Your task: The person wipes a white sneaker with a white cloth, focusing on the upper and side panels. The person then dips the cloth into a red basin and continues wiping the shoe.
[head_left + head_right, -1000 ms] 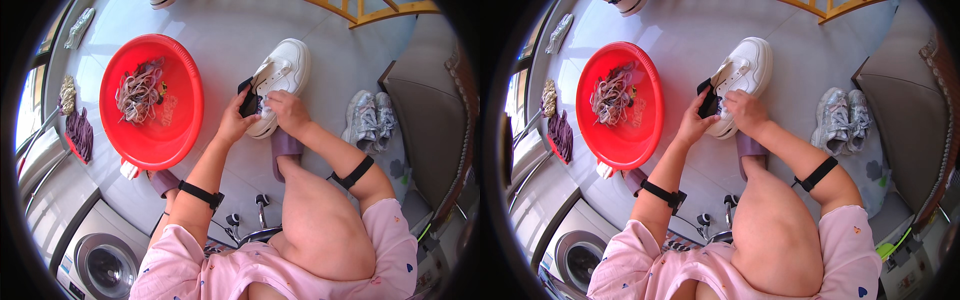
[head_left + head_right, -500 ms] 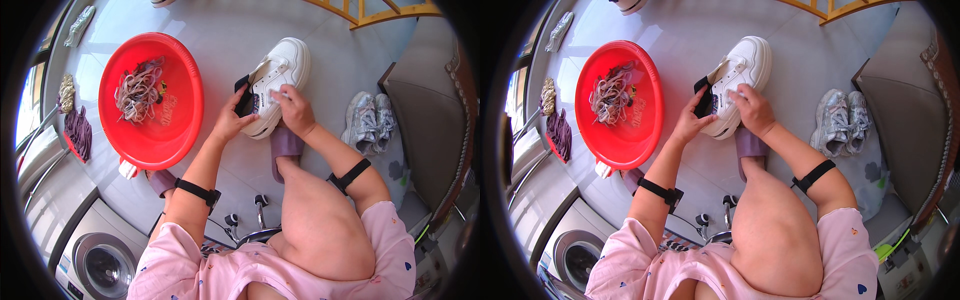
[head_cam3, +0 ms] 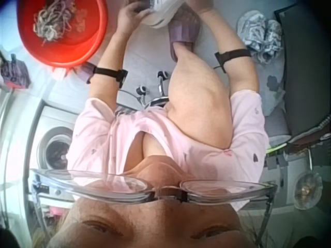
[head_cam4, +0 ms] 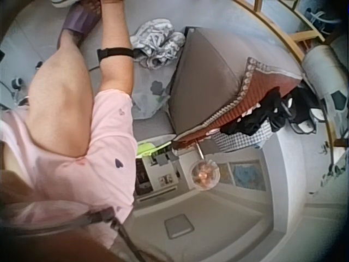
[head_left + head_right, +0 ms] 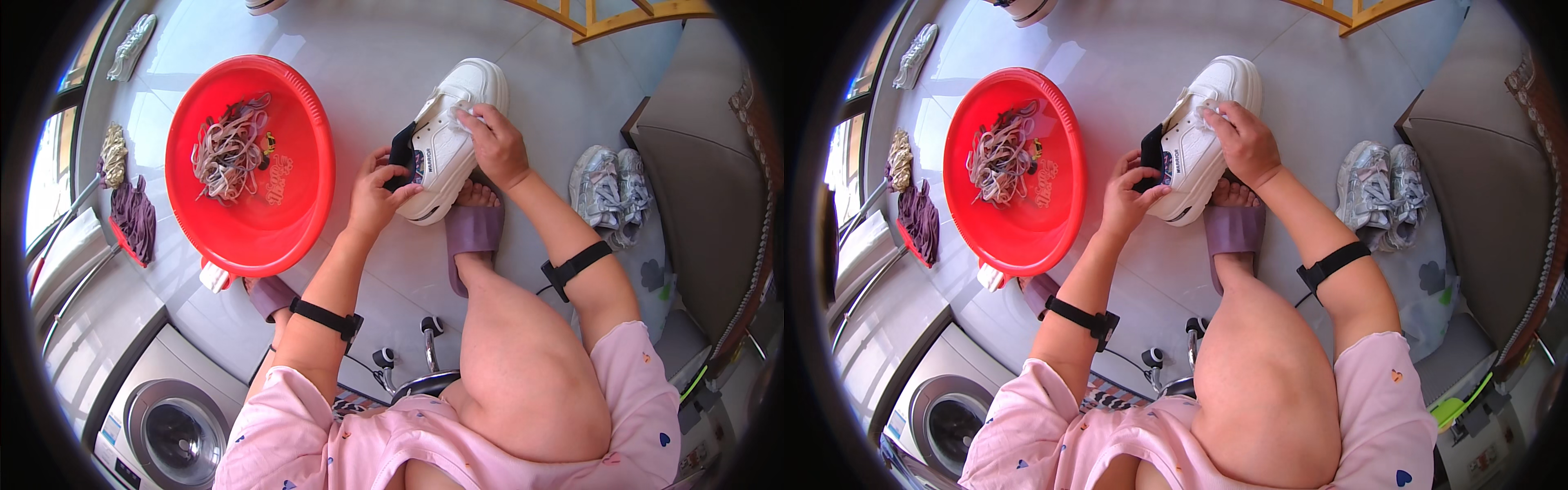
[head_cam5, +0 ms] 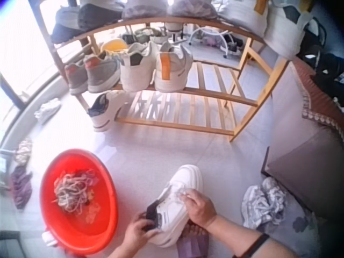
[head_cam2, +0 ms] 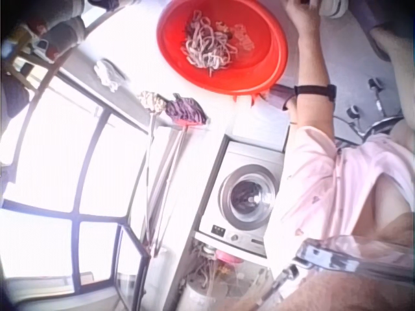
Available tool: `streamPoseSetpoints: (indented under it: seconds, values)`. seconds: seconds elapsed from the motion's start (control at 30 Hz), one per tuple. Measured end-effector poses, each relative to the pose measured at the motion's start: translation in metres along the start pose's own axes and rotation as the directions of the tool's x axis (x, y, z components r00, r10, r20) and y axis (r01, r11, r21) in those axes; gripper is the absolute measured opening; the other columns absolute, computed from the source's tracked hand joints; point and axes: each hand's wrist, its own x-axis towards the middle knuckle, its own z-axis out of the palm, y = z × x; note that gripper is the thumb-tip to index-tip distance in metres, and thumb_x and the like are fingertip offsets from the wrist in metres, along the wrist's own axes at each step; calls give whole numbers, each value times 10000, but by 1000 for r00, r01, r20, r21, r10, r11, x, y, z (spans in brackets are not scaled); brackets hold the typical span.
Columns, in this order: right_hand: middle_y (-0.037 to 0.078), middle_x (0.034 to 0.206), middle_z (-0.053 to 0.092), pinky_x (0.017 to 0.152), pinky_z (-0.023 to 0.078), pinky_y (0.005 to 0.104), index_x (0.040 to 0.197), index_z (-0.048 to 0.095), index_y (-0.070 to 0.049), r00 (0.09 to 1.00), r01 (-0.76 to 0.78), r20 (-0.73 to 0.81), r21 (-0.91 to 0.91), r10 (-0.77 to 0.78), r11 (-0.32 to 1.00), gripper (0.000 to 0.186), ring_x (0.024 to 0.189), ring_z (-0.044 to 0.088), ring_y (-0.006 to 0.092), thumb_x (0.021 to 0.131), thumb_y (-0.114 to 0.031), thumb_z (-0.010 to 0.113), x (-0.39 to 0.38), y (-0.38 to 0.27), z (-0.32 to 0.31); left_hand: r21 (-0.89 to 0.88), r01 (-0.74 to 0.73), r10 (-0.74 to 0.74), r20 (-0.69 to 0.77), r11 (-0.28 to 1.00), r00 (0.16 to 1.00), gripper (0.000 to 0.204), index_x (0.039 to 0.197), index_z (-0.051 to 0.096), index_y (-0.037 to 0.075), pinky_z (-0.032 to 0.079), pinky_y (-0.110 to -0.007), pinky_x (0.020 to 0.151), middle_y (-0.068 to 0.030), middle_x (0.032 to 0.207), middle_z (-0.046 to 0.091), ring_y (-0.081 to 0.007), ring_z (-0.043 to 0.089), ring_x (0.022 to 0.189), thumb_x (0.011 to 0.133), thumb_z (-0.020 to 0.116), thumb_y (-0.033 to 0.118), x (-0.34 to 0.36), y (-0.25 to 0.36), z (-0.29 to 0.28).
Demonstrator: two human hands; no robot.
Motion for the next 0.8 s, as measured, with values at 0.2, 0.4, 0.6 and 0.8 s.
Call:
streamPoseSetpoints:
  seconds: [0.2,0.4,0.6,0.8]
  values:
    - [51,923,588,639,543,322,996,670,-73,999,-20,-45,68,23,997,230,762,630,228,781,-4,627,16,-12,9,202,-178,191,-45,963,981,387,839,679,-18,526,-369,798,-140,1231,573,-295,583,1035,636,860,256,-11,-4,-23]
    - [56,934,585,716,540,343,969,668,-79,996,-80,-21,166,84,983,226,839,619,241,764,8,629,34,-25,9,282,-14,6,30,959,1000,426,1178,544,-36,468,-389,883,-195,1195,515,-367,553,1016,825,700,146,-22,10,-26]
    - [38,1009,607,832,515,348,930,682,-72,1000,11,12,13,-11,1000,207,961,578,243,737,-23,623,31,-29,-6,444,2,-44,84,896,996,1031,1308,352,-80,356,-447,983,-214,1144,429,-390,413,1085,564,884,395,-16,14,-25]
    - [58,1008,642,838,522,342,901,688,-52,997,78,16,67,-79,995,171,983,593,247,748,-51,611,34,-24,8,421,143,-196,85,896,977,1110,1309,328,-95,315,-436,1044,-237,1205,359,-385,338,1169,475,912,347,-14,17,-22]
